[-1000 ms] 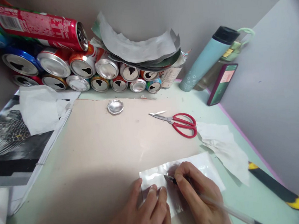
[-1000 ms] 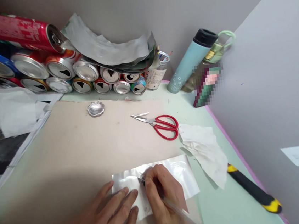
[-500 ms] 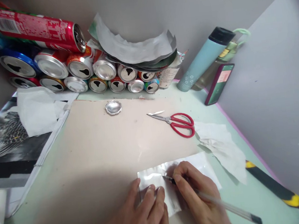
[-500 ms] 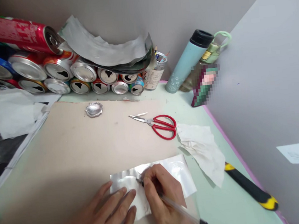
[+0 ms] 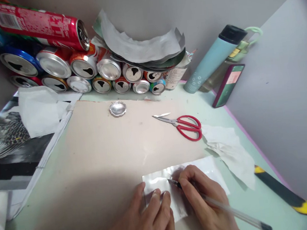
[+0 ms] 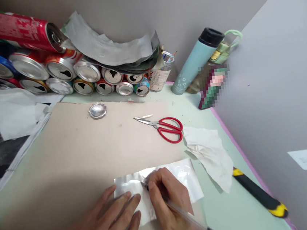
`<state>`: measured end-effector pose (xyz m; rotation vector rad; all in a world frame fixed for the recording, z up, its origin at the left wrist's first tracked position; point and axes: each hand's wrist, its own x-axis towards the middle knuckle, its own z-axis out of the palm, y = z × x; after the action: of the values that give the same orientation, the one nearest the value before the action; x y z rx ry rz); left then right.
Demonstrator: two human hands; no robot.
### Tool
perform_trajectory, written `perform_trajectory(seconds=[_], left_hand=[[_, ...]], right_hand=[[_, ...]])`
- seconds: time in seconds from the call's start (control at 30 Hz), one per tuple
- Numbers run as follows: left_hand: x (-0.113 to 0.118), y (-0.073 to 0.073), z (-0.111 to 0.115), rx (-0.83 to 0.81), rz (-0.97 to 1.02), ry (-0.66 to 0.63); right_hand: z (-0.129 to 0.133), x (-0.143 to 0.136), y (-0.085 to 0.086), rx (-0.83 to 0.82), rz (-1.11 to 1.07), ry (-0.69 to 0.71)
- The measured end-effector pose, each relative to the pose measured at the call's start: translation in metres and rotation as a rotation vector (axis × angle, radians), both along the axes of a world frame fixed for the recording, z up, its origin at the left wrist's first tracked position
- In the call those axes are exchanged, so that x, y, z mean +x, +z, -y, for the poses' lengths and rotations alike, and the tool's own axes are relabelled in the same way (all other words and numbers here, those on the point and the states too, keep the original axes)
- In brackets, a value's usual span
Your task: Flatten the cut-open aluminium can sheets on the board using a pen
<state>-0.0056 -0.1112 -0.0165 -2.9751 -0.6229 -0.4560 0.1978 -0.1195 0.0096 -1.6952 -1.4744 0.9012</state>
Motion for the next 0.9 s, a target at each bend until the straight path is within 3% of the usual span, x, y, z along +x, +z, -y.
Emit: perform_trajectory(seconds=[0.17, 0.37, 0.63, 0.9], left_hand=[[0.0009, -0.0007, 0.0006, -0.011, 0.008, 0.011], [-0.0007, 0.0013, 0.0016, 0.008, -0.003, 0.0], [0.0023, 0.0029, 0.0005, 0.008, -0.021, -0.001], [0.0028, 0.0049, -0.0015, 0.022, 0.023, 0.013]], right_hand=[[0.0001, -0.0017, 0.0, -0.001, -0.007, -0.011], [-0.0005, 0.0032, -0.0003, 0.005, 0.065, 0.102], [-0.0006, 0.0039, 0.0019, 0.022, 0.112, 0.153], [-0.0007, 0.0039, -0.0004, 0.051, 0.102, 0.092]])
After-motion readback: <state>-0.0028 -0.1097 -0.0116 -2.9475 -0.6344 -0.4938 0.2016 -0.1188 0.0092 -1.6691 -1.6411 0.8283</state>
